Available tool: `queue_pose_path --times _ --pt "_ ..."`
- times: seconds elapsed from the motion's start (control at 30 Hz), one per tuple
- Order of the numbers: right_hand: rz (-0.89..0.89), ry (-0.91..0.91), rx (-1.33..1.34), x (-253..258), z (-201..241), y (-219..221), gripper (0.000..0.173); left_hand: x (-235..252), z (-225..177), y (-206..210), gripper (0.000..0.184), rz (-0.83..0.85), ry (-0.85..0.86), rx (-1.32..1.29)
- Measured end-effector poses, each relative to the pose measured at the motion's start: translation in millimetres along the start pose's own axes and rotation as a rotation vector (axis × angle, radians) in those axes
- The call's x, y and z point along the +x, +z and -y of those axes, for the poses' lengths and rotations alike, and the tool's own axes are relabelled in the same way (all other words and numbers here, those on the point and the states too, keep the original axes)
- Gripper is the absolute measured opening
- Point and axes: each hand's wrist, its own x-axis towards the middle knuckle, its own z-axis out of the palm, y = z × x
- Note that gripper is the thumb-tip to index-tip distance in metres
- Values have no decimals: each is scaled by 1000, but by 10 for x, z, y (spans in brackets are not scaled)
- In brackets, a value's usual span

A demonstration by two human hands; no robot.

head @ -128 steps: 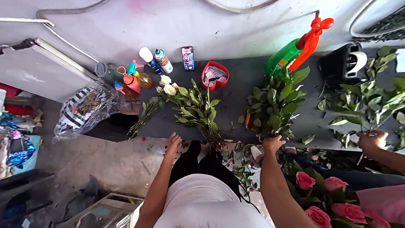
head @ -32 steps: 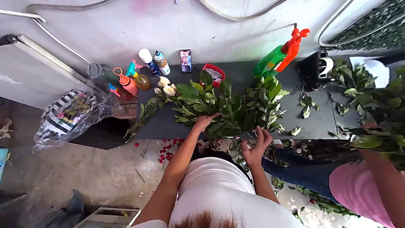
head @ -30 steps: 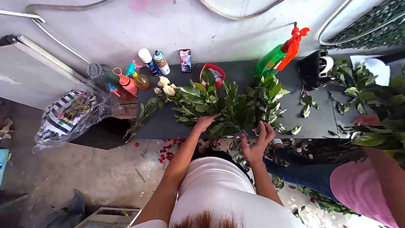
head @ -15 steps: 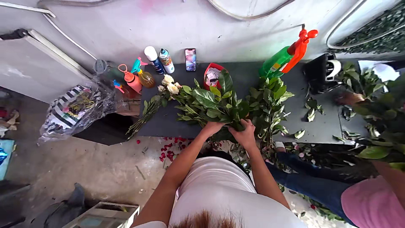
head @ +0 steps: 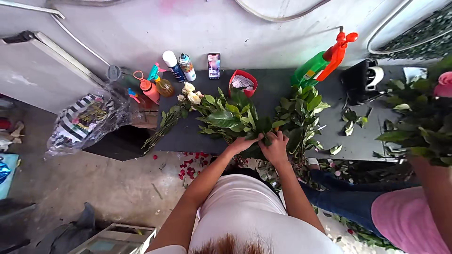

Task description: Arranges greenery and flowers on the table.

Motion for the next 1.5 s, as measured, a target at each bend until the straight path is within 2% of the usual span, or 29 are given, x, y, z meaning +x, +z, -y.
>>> queue_pose_path --times 0.13,0.27,0.4,0.63,0.77,0.93,1.03,1.1,1.17,1.23,1.37,1.5 --pt "62 65 -8 -9 16 2 35 102 153 108 38 -76 145 -130" --pt "103 138 -22 1 26 40 44 143 193 171 40 -123 137 -196" --pt "45 157 -24 -33 -1 122 51 165 201 188 43 -157 117 -232" --pt "90 114 -106 -37 -145 225 38 172 211 217 43 -139 67 -234" --pt "-5 6 -137 -83 -313 355 32 193 224 232 42 -177 83 -280" --pt "-189 -144 -196 -269 -648 544 28 153 197 288 41 -128 52 -243" --pt "-230 -138 -209 -379 -745 638 26 157 219 323 37 -105 74 -209" --pt "-167 -36 -179 -456 -824 652 24 169 227 312 32 -121 94 -249" --pt "-21 176 -114 -626 -1000 601 26 231 245 210 28 -171 139 -355" --pt "42 328 -105 -900 -1215 550 28 268 223 70 33 -204 164 -422" --pt "155 495 -173 -1545 -1455 492 32 253 311 30 29 -145 107 -468" --pt "414 981 -206 -2168 -1798 482 45 287 233 -143 30 -203 110 -523"
